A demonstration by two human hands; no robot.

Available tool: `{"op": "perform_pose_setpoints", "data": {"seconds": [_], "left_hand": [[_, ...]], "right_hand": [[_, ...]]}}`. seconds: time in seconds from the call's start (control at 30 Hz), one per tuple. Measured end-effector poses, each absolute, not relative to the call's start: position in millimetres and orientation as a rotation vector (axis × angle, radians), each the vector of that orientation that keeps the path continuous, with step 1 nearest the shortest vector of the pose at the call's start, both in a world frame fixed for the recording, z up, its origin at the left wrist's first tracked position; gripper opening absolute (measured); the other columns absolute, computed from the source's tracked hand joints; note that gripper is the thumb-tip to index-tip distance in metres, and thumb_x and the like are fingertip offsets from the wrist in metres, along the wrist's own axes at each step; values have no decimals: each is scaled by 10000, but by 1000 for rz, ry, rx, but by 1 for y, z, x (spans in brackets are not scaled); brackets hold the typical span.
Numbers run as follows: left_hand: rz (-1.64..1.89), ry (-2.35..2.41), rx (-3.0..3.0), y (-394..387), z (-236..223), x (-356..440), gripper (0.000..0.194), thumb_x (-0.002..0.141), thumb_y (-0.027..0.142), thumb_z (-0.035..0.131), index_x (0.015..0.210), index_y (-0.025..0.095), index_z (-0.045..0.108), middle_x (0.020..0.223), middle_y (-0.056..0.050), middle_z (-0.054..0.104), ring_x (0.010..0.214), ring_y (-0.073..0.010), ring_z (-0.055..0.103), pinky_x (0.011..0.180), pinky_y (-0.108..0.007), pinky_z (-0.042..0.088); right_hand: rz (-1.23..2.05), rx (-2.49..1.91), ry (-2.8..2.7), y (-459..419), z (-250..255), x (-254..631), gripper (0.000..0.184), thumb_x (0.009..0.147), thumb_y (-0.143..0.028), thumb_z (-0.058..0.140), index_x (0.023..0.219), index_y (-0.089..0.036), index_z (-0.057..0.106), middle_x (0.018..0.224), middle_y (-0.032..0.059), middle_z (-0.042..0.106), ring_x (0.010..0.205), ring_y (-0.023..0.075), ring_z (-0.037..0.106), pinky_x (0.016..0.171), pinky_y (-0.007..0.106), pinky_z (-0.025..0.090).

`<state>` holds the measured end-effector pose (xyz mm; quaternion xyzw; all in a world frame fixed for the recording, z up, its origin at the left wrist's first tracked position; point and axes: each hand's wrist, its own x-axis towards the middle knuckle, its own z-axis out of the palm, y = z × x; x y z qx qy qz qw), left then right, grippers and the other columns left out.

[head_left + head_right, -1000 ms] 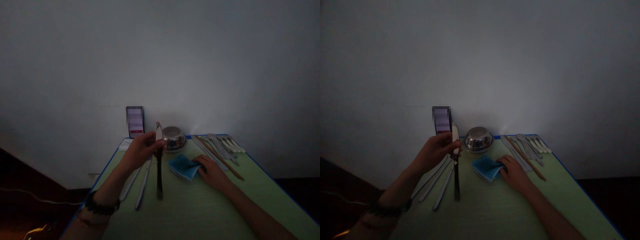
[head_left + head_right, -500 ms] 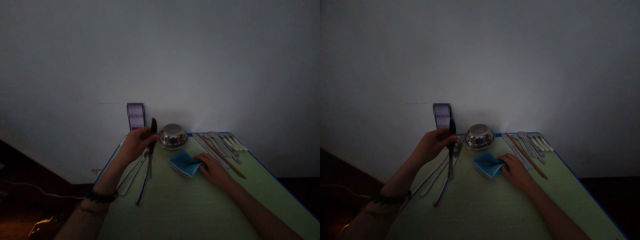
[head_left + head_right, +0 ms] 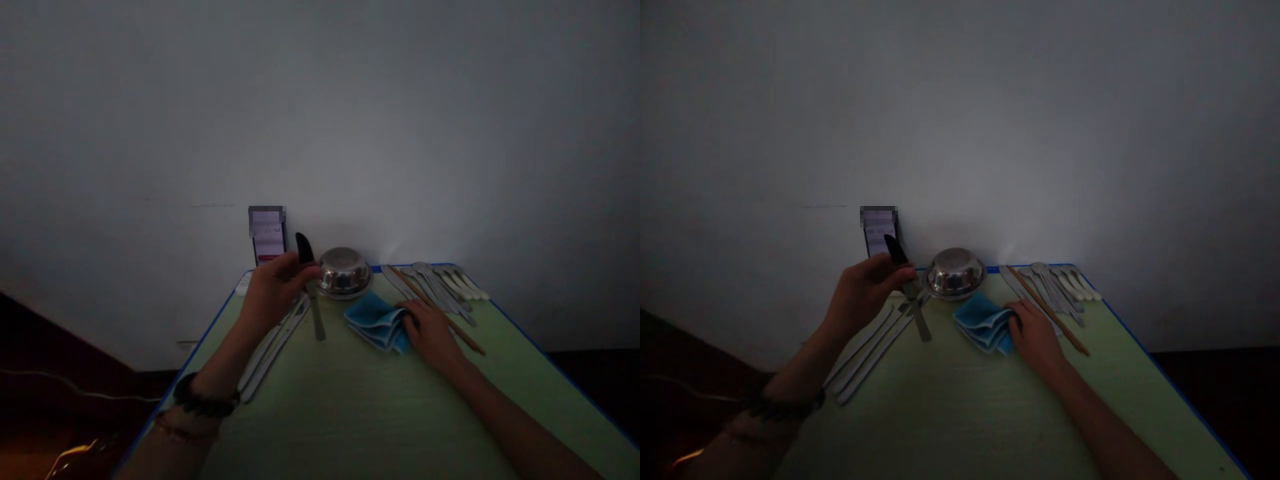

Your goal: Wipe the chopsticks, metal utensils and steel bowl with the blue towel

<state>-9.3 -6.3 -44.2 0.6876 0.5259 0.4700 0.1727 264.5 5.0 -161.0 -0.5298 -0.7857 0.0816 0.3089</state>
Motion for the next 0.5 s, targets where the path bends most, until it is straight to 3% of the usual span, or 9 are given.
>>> {"op": "perform_pose_setpoints", "data": {"seconds": [0.13,0.27,0.33,0.4,0.5], "left_hand": [[1366,1410,1893,-6,-55,8,189,778,368,586,768,182,559,818,-32,712,761,-184,659,661,-269,514],[1278,1300,1866,-9,-76,23,261,890,378,394,994,165,506,798,-50,698,675,-171,662,658,-295,524],[1182,1256,1871,-12,-92,29,266,894,347,385,1075,167,460,782,-46,689,692,-175,659,671,-298,516],[1080,1223,1884,-16,-110,34,248,881,320,400,1067,176,477,748,-32,669,695,-175,639,686,-299,494],[989,1247,1852,-19,-130,36,221,876,333,387,992,192,512,584,27,554,550,-155,553,577,-273,447]], "right_hand": [[113,-1507,-1988,8,-159,272,306,822,-176,360,1067,-177,544,1029,88,611,944,219,572,856,398,444],[97,-1574,-1966,7,-158,272,343,838,-199,344,1147,-180,490,1045,93,627,919,218,601,806,384,469],[75,-1559,-1981,6,-158,271,330,833,-197,354,1129,-190,500,1063,86,625,943,217,599,815,375,468],[59,-1554,-1990,6,-159,271,323,827,-191,365,1115,-188,511,1068,87,624,957,220,596,831,375,462],[64,-1568,-2000,7,-160,271,323,823,-184,372,1112,-179,516,1014,91,642,902,221,611,809,370,468]]}}
